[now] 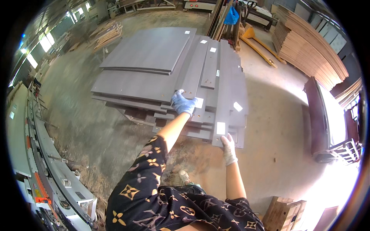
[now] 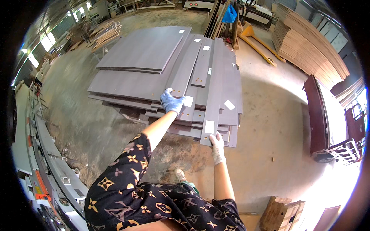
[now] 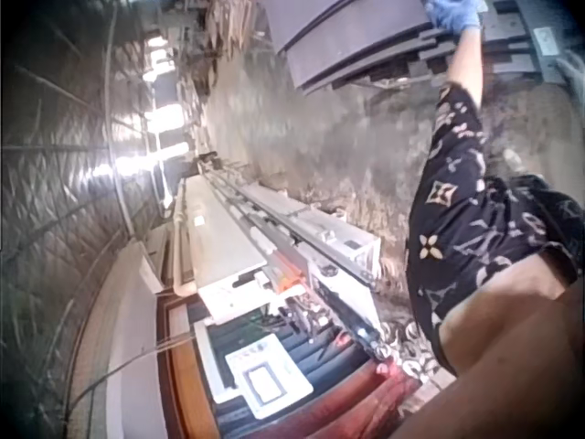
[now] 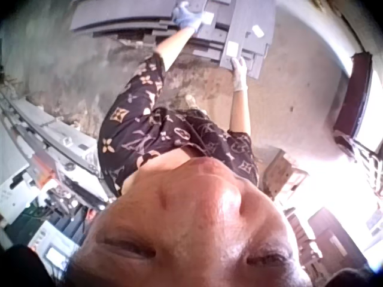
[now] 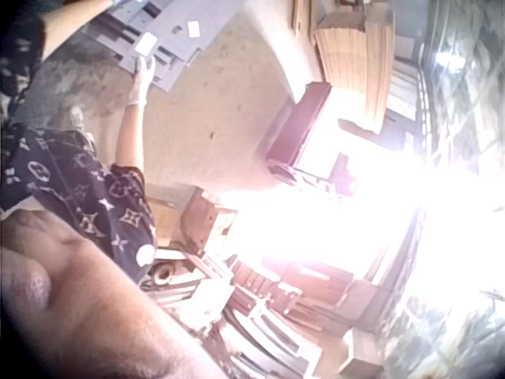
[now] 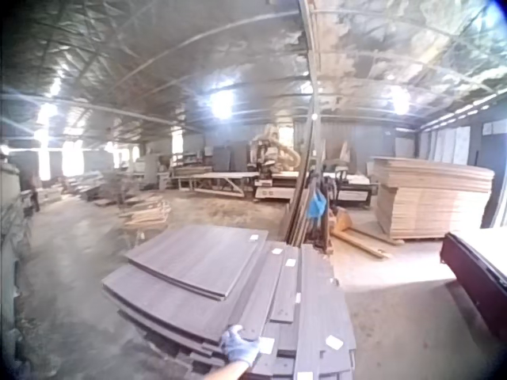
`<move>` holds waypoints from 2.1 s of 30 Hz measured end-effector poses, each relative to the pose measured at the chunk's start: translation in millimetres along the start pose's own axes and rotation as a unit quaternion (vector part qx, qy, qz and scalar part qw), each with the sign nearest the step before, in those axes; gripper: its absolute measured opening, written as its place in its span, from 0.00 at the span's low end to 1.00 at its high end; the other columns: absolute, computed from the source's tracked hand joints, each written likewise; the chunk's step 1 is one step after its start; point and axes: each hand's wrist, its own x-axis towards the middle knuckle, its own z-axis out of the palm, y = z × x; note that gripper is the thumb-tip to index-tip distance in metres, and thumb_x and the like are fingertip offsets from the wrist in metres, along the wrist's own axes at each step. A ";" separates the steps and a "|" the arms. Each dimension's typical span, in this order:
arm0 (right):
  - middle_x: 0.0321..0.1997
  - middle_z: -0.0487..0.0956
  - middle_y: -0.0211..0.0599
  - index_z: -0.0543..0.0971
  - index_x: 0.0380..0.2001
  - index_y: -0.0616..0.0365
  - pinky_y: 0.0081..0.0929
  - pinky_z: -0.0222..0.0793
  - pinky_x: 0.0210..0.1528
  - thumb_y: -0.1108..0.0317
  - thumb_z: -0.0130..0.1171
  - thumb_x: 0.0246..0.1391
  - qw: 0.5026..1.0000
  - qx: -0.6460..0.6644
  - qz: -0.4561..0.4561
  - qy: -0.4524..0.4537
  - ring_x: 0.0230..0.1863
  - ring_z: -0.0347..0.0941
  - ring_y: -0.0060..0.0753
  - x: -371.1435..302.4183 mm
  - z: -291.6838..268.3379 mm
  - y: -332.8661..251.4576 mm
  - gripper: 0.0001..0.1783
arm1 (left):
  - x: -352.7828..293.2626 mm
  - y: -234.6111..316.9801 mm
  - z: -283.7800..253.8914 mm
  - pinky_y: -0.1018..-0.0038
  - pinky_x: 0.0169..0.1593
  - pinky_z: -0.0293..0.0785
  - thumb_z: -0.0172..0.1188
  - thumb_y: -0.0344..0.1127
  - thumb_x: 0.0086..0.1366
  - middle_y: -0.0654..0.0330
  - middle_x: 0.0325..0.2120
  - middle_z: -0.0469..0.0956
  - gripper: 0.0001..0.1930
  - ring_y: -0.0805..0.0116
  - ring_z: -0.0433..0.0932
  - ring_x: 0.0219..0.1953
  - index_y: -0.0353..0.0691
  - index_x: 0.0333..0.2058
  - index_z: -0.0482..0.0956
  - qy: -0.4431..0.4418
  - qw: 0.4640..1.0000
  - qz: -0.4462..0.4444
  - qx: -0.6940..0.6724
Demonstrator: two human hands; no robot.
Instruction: The person repeatedly picks up large, flat, grey panels from a stack and places them onto a conveyor belt. They then retrieve the panels from the other end of the conveyor and return them to the stack, repeating this cycle multiple times.
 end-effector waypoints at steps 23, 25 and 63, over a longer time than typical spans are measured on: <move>0.57 0.66 0.43 0.59 0.58 0.64 0.34 0.61 0.55 0.66 0.56 0.54 0.984 -0.146 -0.038 -0.097 0.54 0.64 0.36 -27.1 49.7 1.4 0.31 | -55.9 -148.6 -406.4 0.63 0.55 0.67 0.58 0.65 0.53 0.59 0.48 0.65 0.40 0.63 0.66 0.51 0.43 0.56 0.58 0.417 0.624 0.077 -0.656; 0.53 0.67 0.41 0.61 0.57 0.61 0.34 0.65 0.50 0.62 0.60 0.50 0.979 -0.134 -0.028 -0.149 0.50 0.66 0.35 -44.2 71.9 -1.8 0.34 | -89.7 -145.1 -460.7 0.64 0.52 0.70 0.57 0.66 0.53 0.59 0.44 0.69 0.38 0.63 0.69 0.47 0.44 0.52 0.63 0.400 0.626 0.092 -0.663; 0.41 0.71 0.50 0.65 0.54 0.61 0.37 0.64 0.52 0.69 0.67 0.26 0.259 -0.354 -0.278 -0.855 0.46 0.68 0.51 -424.6 455.2 297.4 0.44 | -408.2 -378.2 -776.3 0.76 0.28 0.76 0.51 0.41 0.65 0.65 0.16 0.71 0.12 0.74 0.74 0.22 0.42 0.25 0.72 0.290 0.632 0.450 -0.560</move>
